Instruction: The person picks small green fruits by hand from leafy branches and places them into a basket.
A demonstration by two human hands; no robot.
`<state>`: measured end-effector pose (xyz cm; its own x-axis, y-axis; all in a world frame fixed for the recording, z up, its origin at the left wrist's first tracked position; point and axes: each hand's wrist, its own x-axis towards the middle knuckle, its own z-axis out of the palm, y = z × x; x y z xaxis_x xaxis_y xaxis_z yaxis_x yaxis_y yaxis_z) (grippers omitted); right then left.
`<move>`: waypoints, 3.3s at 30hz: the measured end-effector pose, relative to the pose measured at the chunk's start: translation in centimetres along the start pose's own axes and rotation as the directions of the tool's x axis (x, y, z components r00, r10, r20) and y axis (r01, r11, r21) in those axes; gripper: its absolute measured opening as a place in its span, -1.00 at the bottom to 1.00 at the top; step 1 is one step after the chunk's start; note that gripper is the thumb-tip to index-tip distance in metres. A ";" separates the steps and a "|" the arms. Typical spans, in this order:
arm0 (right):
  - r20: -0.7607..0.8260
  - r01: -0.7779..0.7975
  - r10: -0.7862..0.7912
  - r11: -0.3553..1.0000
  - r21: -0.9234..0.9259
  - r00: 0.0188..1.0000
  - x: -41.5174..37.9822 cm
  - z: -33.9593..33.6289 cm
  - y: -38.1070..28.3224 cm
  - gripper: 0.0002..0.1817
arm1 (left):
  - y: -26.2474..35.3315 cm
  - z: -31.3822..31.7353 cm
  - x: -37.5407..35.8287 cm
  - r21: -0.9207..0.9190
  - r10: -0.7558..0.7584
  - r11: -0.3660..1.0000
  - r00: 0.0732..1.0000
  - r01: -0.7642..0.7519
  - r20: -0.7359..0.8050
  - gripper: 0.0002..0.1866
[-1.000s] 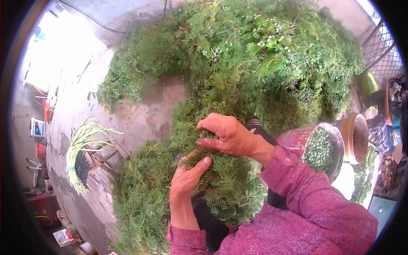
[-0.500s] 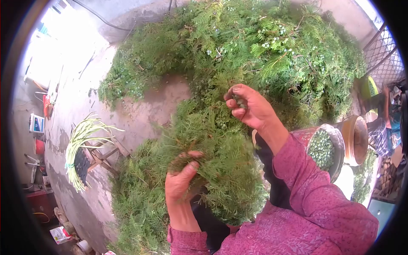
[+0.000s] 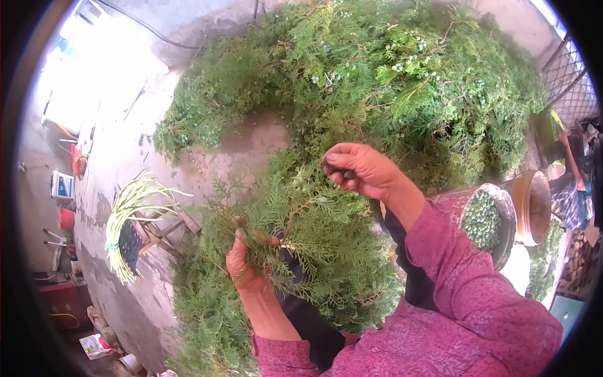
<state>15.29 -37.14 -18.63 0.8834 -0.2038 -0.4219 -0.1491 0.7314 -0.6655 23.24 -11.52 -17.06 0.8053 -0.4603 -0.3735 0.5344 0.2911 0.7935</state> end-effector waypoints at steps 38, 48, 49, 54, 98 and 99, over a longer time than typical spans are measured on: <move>0.128 -0.109 0.147 0.959 -0.263 0.981 -0.5 4.6 2.8 -0.86 | -3.6 2.8 1.1 0.118 -0.041 0.992 0.997 0.049 -0.072 -0.71; -0.066 0.138 -0.137 0.990 -0.002 0.988 0.2 0.8 -0.4 -0.76 | -2.6 4.1 0.5 0.121 0.034 0.992 0.995 -0.022 -0.097 -0.76; -0.068 0.138 -0.138 0.990 -0.002 0.988 0.3 0.8 -0.3 -0.76 | -2.5 4.2 0.4 0.121 0.032 0.992 0.995 -0.021 -0.096 -0.76; 0.065 0.048 -0.021 0.889 -0.454 0.998 -0.2 1.7 0.2 -0.48 | -2.2 4.9 -0.3 0.163 -0.005 0.987 0.999 0.014 -0.053 -0.73; 0.364 -0.087 0.231 0.925 -0.371 0.902 -0.8 3.7 2.9 -0.72 | -0.3 3.9 -1.4 0.329 -0.178 0.924 0.981 0.192 -0.073 -0.71; 0.329 -0.045 0.216 0.889 -0.456 0.919 -0.8 3.8 3.1 -0.71 | -0.3 3.9 -1.4 0.352 -0.181 0.913 0.978 0.208 -0.108 -0.72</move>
<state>15.77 -32.27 -17.99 0.9262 0.1845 -0.3289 -0.3752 0.3624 -0.8532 20.96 -14.25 -14.88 0.7183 -0.4118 -0.5608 0.5651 -0.1249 0.8155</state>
